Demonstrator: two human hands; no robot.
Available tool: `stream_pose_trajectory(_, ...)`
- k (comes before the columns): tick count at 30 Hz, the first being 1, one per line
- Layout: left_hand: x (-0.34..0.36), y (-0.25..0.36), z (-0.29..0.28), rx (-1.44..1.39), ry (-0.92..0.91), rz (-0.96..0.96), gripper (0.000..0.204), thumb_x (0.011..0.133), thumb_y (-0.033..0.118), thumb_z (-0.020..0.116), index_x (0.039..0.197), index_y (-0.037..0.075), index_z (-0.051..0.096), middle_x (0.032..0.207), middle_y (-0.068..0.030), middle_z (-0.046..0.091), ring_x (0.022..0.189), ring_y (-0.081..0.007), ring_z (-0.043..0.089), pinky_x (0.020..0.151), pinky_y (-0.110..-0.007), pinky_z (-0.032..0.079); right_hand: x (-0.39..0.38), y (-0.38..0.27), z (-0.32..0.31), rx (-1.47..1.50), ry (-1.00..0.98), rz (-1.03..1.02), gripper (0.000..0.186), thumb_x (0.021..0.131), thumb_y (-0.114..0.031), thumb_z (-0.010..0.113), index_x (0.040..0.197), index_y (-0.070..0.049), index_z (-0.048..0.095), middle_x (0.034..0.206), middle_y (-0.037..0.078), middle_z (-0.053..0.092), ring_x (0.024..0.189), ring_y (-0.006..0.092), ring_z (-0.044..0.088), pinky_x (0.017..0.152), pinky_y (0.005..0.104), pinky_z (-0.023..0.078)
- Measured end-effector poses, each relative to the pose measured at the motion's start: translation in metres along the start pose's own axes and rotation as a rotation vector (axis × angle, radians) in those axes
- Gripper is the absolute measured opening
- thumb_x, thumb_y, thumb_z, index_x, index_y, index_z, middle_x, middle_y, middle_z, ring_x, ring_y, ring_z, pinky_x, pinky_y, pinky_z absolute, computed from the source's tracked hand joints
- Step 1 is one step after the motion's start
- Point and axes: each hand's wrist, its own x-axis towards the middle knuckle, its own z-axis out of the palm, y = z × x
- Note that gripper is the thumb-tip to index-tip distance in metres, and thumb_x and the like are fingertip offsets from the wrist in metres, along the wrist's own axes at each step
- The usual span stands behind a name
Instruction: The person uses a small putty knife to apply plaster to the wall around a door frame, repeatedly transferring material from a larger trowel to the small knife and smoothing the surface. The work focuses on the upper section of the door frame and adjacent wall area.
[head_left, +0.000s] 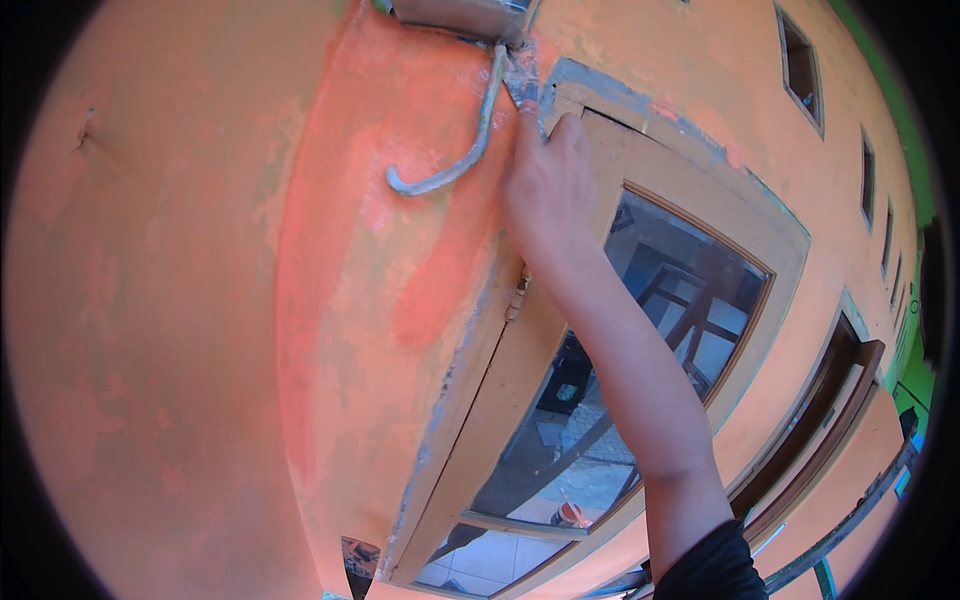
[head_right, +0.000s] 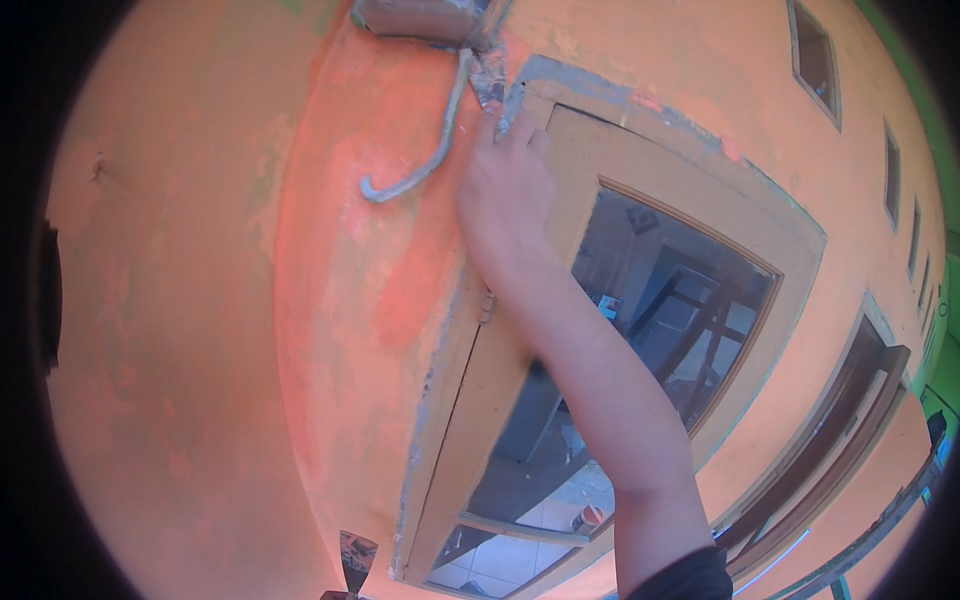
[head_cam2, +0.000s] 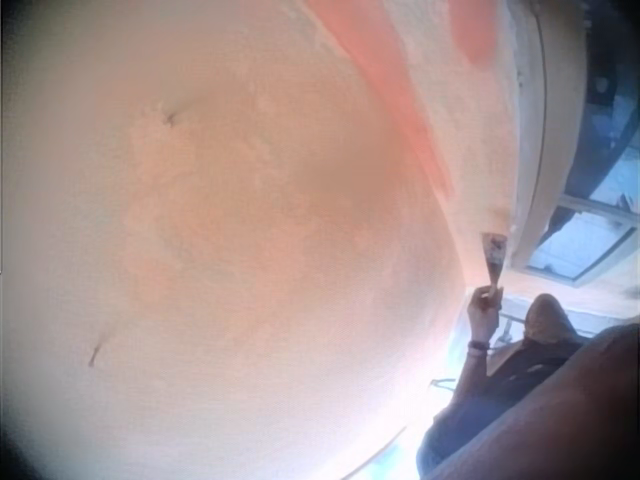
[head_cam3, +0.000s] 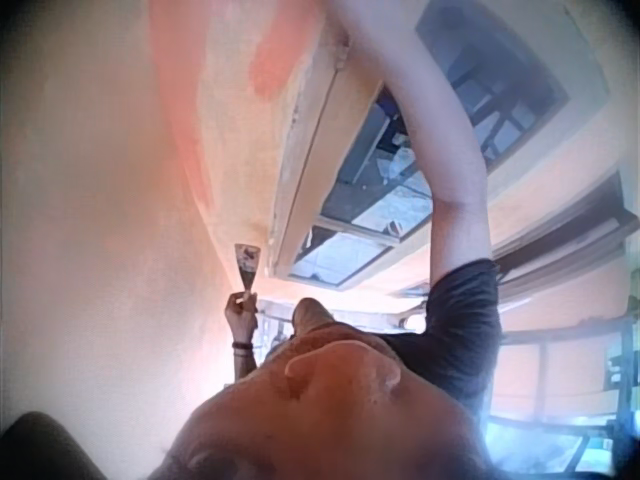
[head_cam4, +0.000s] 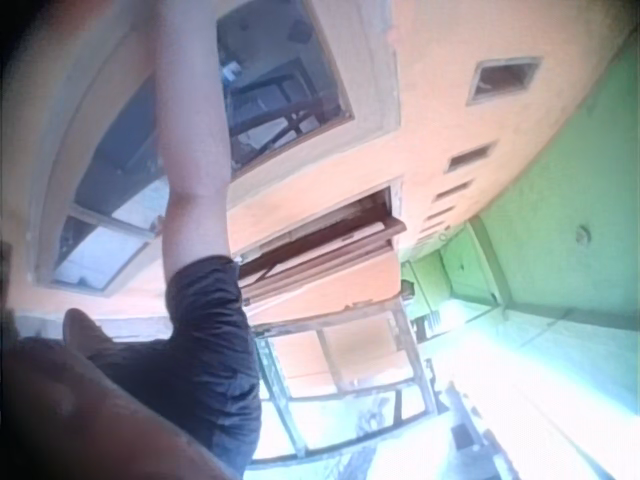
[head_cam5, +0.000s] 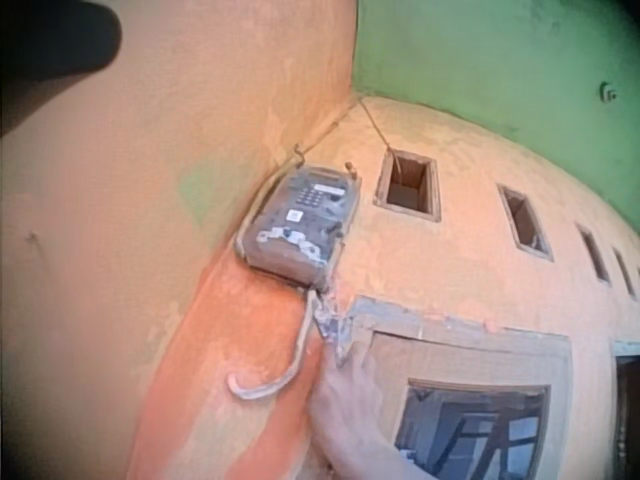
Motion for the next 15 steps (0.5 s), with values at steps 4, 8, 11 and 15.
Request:
stream_pose_trajectory(4, 0.001, -0.008, 0.003, -0.002, -0.002, -0.013, 0.015, 0.082, 0.014, 0.067, 0.088, 0.003, 0.058, 0.054, -0.0027, 0.053, 0.042, -0.0063, 0.043, 0.037, -0.022, 0.032, 0.008, -0.004, -0.013, -0.02, -0.135, 0.009, 0.036, 0.082, -0.006, 0.05, 0.116, 0.005, 0.05, 0.094, 0.021, 0.047, 0.085, 0.0356, 0.056, 0.064, 0.0407, 0.05)
stream_pose_trajectory(8, 0.001, -0.009, 0.006, -0.061, -0.008, -0.006, 0.015, 0.082, 0.013, 0.067, 0.088, 0.003, 0.058, 0.054, -0.0027, 0.053, 0.043, -0.0063, 0.043, 0.037, -0.022, 0.033, 0.013, -0.007, -0.031, -0.05, -0.253, 0.02, 0.027, 0.083, -0.005, 0.049, 0.106, 0.008, 0.051, 0.097, 0.02, 0.049, 0.088, 0.0335, 0.057, 0.065, 0.0372, 0.053)
stream_pose_trajectory(11, 0.002, -0.013, 0.005, -0.039, -0.012, 0.022, 0.015, 0.083, 0.014, 0.066, 0.087, 0.003, 0.057, 0.053, -0.0025, 0.053, 0.04, -0.0065, 0.042, 0.035, -0.023, 0.032, 0.015, -0.001, -0.035, -0.06, -0.261, 0.002, 0.029, 0.082, -0.008, 0.05, 0.108, 0.005, 0.052, 0.094, 0.022, 0.049, 0.081, 0.037, 0.059, 0.064, 0.0417, 0.051)
stream_pose_trajectory(15, 0.002, -0.004, -0.003, 0.023, -0.036, -0.014, 0.016, 0.083, 0.016, 0.066, 0.087, 0.003, 0.056, 0.052, -0.0021, 0.051, 0.037, -0.007, 0.04, 0.033, -0.023, 0.03, 0.014, 0.007, -0.048, -0.051, -0.28, 0.007, 0.031, 0.081, -0.01, 0.051, 0.109, 0.001, 0.054, 0.089, 0.021, 0.049, 0.075, 0.0372, 0.059, 0.061, 0.0445, 0.049)
